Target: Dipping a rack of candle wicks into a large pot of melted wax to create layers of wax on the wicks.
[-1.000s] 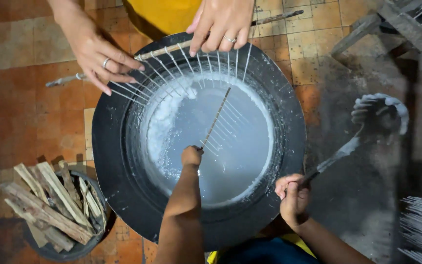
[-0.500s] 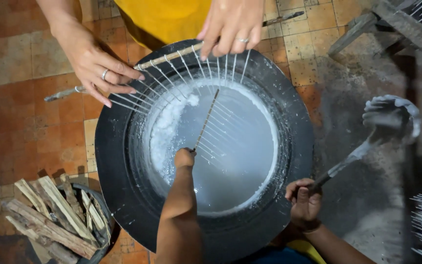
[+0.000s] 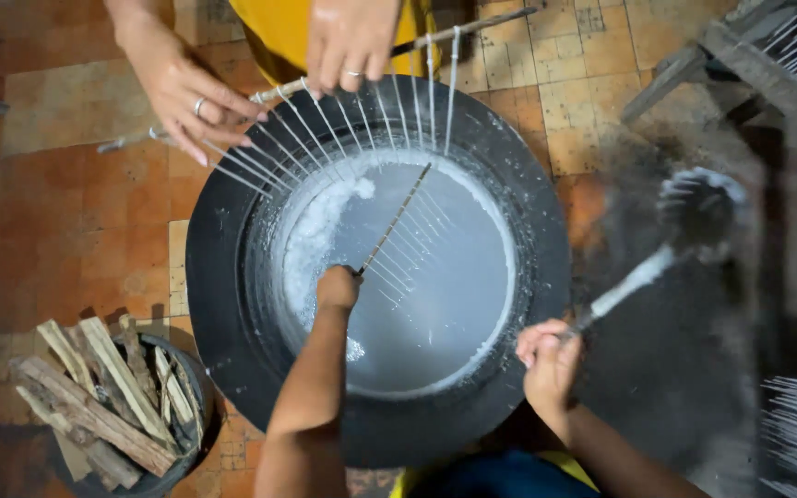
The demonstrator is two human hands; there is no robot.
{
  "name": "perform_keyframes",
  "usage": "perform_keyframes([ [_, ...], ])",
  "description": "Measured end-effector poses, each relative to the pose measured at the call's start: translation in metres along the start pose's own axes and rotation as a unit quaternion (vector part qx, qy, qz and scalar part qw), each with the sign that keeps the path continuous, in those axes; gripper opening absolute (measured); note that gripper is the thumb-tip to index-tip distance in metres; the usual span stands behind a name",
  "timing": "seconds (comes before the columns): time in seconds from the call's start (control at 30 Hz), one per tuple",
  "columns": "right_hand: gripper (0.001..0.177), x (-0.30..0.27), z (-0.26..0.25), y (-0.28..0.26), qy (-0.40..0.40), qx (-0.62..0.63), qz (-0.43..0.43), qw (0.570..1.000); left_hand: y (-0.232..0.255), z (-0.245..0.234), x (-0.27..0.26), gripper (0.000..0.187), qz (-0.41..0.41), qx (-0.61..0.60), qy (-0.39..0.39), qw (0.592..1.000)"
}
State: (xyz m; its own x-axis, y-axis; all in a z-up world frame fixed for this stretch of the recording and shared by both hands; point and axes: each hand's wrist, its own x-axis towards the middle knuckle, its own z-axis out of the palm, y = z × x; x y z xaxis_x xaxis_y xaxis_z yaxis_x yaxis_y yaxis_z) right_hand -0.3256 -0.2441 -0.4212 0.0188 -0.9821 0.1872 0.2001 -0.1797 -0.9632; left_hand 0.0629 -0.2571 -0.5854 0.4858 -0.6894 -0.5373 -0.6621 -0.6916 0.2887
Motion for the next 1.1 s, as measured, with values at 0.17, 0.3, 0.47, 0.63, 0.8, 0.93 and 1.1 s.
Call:
perform_keyframes([
  [0.17, 0.023, 0.01, -0.023, 0.014, -0.055, 0.018, -0.033, 0.998, 0.042, -0.054, -0.091, 0.023, 0.082, 0.075, 0.112, 0.987],
  [0.3, 0.028, 0.021, -0.061, -0.018, -0.082, 0.023, 0.021, 0.996, 0.071, -0.093, -0.171, 0.022, 0.096, 0.089, 0.166, 0.977],
  [0.47, 0.043, 0.054, -0.155, -0.065, -0.117, -0.16, 0.099, 0.975, 0.084, -0.146, -0.243, 0.02, 0.118, 0.13, 0.285, 0.942],
  [0.63, 0.049, 0.099, -0.243, -0.051, -0.096, -0.229, 0.158, 0.956, 0.11, -0.219, -0.322, 0.012, 0.161, 0.11, 0.366, 0.91],
  [0.8, 0.032, 0.114, -0.26, -0.109, -0.178, -0.369, 0.11, 0.905, 0.143, -0.273, -0.403, 0.006, 0.198, 0.184, 0.452, 0.85],
  [0.93, 0.043, 0.112, -0.25, -0.126, -0.217, -0.291, 0.145, 0.92, 0.152, -0.299, -0.454, 0.006, 0.225, 0.174, 0.474, 0.833],
  [1.1, 0.042, 0.111, -0.264, -0.124, -0.254, -0.242, 0.211, 0.913, 0.143, -0.321, -0.5, 0.011, 0.223, 0.21, 0.521, 0.797],
])
